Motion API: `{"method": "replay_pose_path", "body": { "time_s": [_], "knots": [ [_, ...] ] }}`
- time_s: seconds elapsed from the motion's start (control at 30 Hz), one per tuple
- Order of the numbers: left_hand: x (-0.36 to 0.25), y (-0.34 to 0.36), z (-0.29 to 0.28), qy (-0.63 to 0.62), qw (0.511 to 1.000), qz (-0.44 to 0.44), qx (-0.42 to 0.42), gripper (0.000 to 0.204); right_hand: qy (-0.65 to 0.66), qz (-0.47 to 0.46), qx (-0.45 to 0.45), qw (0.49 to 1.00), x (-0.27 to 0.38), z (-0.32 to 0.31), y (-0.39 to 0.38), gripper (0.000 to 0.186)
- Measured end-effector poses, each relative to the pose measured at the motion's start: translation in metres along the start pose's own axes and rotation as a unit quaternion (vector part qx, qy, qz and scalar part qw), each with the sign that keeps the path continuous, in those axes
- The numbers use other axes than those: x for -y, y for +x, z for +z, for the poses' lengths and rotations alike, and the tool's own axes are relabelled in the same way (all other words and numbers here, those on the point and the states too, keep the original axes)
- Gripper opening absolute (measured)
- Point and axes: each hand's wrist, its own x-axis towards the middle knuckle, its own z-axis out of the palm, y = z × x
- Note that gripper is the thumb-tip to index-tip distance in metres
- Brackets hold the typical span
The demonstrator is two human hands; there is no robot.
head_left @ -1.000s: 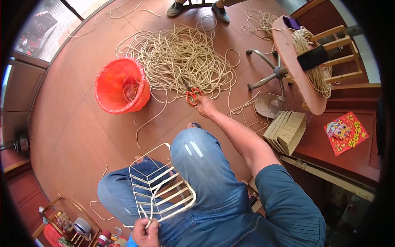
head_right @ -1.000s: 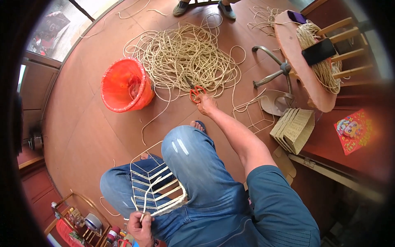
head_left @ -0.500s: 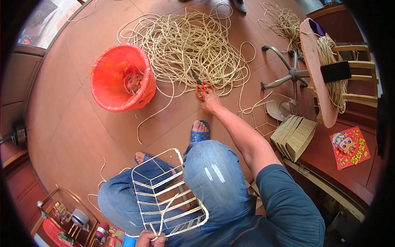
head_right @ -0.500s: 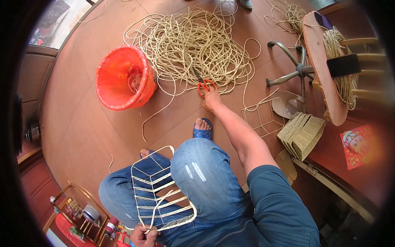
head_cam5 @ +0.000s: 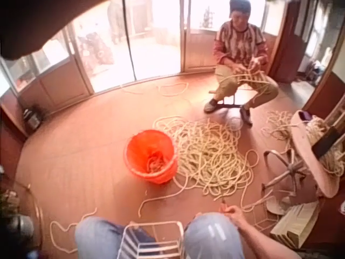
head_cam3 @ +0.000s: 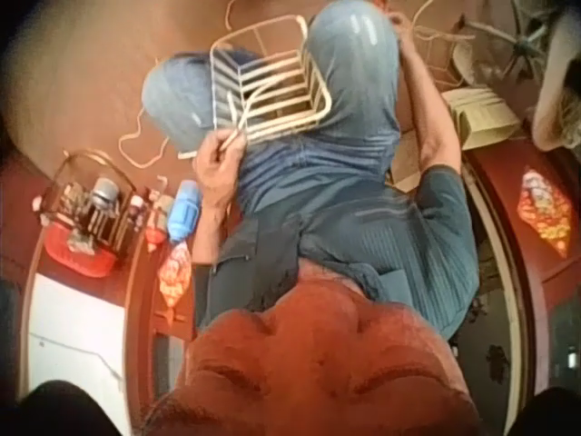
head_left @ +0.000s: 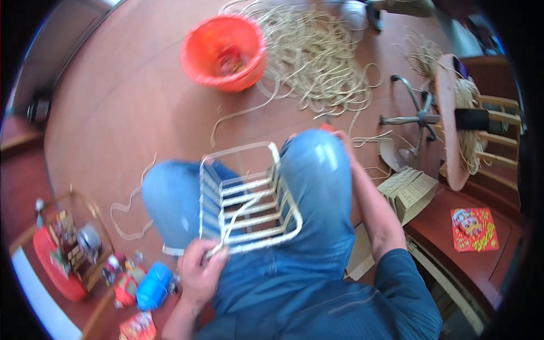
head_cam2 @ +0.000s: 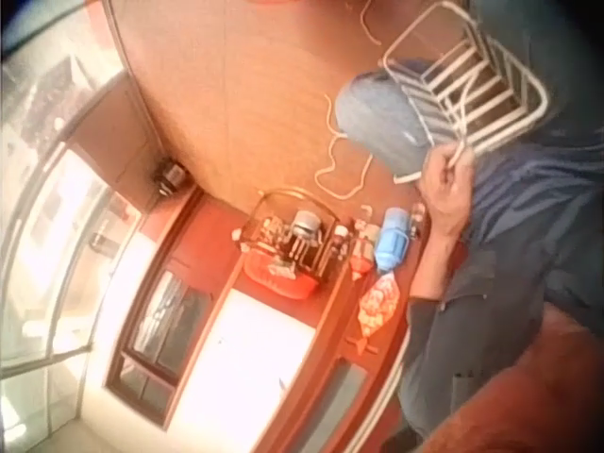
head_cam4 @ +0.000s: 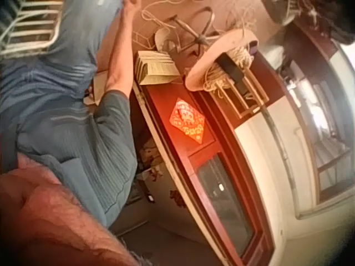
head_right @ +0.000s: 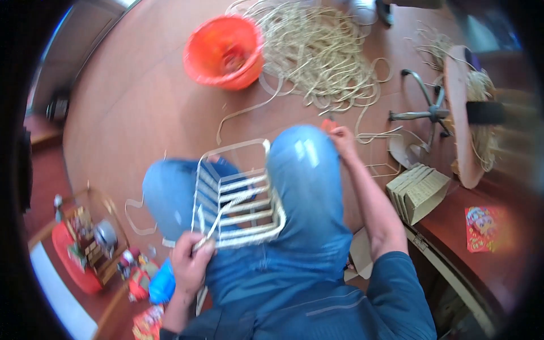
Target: Weaving a small basket-like structure using straw or twine.
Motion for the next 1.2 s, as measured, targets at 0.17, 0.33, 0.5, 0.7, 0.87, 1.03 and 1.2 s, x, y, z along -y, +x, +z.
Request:
{"method": "replay_pose_path", "body": {
  "time_s": [0.17, 0.33, 0.5, 0.7, 0.87, 1.03, 1.2],
  "knots": [
    [-0.006, 0.000, 0.004, -0.102, 0.995, -0.002, 0.021, 0.012, 0.084, 0.033, -0.036, 0.995, 0.070, -0.046, -0.046, 0.013],
    [-0.003, 0.001, 0.010, -0.168, 0.985, 0.036, 0.009, 0.015, 0.057, -0.113, 0.056, 0.990, 0.204, -0.058, -0.134, 0.018],
    [0.006, 0.005, 0.014, -0.189, 0.980, 0.054, 0.008, 0.018, -0.062, -0.280, 0.158, 0.945, 0.274, 0.009, -0.242, 0.029],
    [0.011, 0.006, 0.018, -0.228, 0.970, 0.081, -0.005, 0.020, -0.277, -0.451, 0.180, 0.829, 0.272, 0.098, -0.312, 0.043],
    [0.011, 0.010, 0.016, -0.246, 0.968, 0.051, -0.007, 0.019, -0.266, -0.455, 0.197, 0.827, 0.256, 0.138, -0.326, 0.051],
    [0.015, 0.011, 0.017, -0.236, 0.970, 0.058, -0.006, 0.021, -0.263, -0.475, 0.138, 0.829, 0.250, 0.152, -0.329, 0.042],
    [0.016, 0.012, 0.018, -0.305, 0.951, 0.057, 0.013, 0.022, -0.277, -0.481, 0.118, 0.823, 0.247, 0.159, -0.332, 0.035]
  ]
}}
